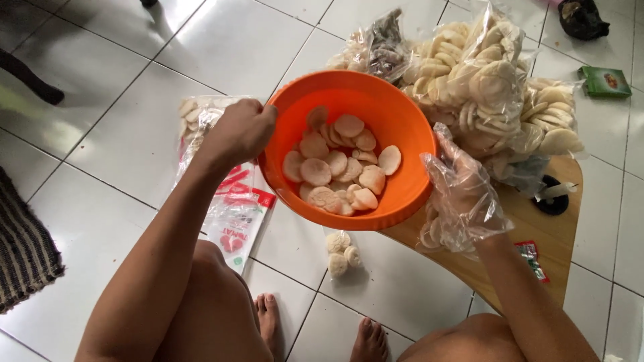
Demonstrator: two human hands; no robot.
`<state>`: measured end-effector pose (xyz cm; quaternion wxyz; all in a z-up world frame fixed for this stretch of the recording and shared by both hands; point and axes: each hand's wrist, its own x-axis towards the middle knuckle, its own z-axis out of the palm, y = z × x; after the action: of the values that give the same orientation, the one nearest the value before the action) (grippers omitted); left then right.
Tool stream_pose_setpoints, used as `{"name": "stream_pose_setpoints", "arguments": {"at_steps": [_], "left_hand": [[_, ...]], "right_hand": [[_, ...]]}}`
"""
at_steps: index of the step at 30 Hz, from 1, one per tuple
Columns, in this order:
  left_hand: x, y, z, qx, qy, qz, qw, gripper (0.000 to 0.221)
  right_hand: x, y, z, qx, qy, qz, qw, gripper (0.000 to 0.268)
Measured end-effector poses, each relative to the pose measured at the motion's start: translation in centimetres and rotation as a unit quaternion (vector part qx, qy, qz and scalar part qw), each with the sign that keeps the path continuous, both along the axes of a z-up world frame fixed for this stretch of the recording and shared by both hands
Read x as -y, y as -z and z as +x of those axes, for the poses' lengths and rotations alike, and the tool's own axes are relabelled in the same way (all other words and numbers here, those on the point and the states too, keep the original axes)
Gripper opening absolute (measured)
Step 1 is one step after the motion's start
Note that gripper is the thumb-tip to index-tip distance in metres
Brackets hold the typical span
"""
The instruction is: A person wearing plastic gloves picks up individual crackers from a pile on the floor and places them into an orange plastic bowl.
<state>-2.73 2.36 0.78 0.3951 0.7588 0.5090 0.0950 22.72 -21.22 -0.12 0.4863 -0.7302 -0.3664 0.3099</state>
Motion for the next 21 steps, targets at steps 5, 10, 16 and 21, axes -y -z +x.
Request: {"name": "stream_pose_setpoints", "arguments": {"at_steps": [5,10,16,21], "left_hand": [[1.0,-0.7,-0.1,-0.074,0.063,-0.073,0.993,0.055],[0.7,-1.1,0.0,-0.089,0.069,-0.018,0.993,0.053],[1.0,0.3,1.0,-0.049,0.050,0.024,0.997,0.048],[0.3,1.2,1.6,-0.068,0.048,0.026,0.996,0.043]], "right_hand": [[-1.1,0.9,1.9,0.383,0.024,-0.128,0.915,0.048],[-1.0,0.4,-0.1,0.528,0.037,-0.125,0.839,0.051],[-2.0,0.0,-1.3,0.553,0.017,-0.108,0.826,0.051],[-3.5,1.2,-0.6,0.531,-0.046,-0.125,0.837,0.054]]}}
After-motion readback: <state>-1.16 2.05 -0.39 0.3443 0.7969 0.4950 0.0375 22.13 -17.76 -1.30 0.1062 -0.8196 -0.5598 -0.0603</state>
